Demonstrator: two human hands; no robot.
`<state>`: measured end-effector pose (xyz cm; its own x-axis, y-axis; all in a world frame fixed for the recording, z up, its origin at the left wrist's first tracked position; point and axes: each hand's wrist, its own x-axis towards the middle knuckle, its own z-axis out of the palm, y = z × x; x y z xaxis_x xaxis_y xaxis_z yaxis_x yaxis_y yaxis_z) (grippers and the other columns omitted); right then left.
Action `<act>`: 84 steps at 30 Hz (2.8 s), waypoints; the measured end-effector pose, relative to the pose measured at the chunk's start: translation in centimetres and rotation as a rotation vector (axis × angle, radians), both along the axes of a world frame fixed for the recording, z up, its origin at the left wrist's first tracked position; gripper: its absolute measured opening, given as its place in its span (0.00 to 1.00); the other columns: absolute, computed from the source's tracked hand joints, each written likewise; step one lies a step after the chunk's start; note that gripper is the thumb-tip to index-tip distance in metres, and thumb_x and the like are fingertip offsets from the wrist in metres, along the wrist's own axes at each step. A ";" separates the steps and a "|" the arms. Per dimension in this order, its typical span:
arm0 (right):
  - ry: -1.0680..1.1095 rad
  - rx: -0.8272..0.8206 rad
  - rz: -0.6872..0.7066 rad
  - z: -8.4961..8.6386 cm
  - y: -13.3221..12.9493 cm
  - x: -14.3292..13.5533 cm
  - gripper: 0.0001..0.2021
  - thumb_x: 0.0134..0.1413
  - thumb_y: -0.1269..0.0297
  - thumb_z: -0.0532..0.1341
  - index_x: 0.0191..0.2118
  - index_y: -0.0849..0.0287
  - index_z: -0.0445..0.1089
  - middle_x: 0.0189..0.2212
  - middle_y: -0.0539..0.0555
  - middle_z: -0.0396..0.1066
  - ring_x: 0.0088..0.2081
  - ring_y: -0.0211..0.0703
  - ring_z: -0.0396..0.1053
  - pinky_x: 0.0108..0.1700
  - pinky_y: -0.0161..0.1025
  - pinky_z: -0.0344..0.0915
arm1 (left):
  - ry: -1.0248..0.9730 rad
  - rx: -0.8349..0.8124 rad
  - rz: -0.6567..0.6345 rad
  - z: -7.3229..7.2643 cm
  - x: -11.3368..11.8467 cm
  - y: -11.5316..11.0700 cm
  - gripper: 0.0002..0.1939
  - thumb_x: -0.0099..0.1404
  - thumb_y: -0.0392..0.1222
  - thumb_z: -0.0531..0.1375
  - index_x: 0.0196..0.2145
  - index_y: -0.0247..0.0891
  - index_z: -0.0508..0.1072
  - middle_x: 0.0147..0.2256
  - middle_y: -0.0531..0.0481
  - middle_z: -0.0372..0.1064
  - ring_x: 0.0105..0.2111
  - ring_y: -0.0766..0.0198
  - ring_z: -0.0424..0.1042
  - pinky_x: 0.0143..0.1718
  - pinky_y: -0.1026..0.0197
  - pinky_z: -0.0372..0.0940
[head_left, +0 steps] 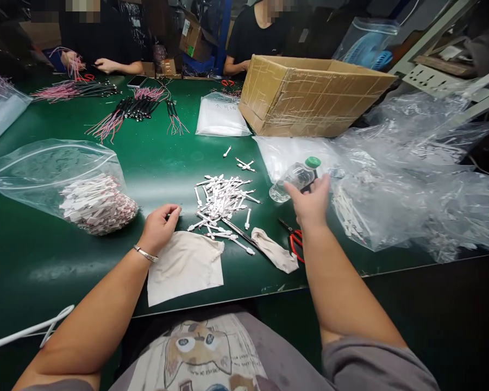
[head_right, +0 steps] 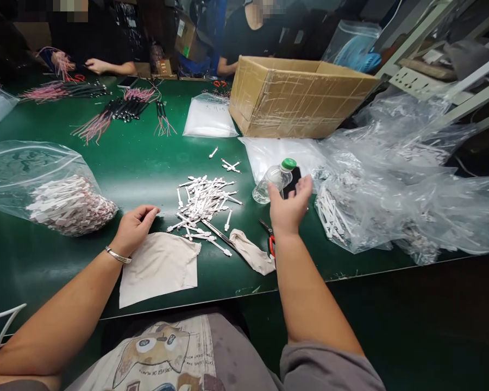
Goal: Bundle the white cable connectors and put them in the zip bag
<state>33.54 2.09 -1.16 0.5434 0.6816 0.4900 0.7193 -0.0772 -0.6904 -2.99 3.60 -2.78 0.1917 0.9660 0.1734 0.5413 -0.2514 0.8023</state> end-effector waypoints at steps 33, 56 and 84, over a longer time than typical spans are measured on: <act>-0.220 -0.649 0.624 -2.1 22.0 -10.6 0.30 0.61 0.47 0.40 0.59 0.61 0.56 0.61 0.60 0.50 0.63 0.58 0.40 0.60 0.62 0.36 | -0.086 0.160 0.159 0.3 0.7 0.6 0.11 0.64 0.42 0.52 0.39 0.39 0.71 0.39 0.48 0.71 0.41 0.63 0.69 0.46 0.59 0.62; -0.443 -0.446 0.791 0.3 -9.2 -9.4 0.07 0.55 0.62 0.56 0.37 0.56 0.69 0.33 0.57 0.70 0.38 0.51 0.64 0.41 0.47 0.62 | 0.281 0.246 -0.045 3.2 0.5 -2.2 0.11 0.63 0.40 0.50 0.34 0.36 0.70 0.34 0.46 0.69 0.37 0.61 0.66 0.42 0.59 0.61; -0.370 -0.164 0.535 -3.1 -11.3 -4.6 0.06 0.55 0.65 0.57 0.34 0.60 0.69 0.31 0.55 0.72 0.35 0.45 0.66 0.41 0.43 0.62 | 1.120 -0.126 -0.510 4.9 4.5 11.2 0.45 0.45 0.25 0.56 0.61 0.39 0.50 0.60 0.42 0.51 0.55 0.50 0.56 0.52 0.55 0.57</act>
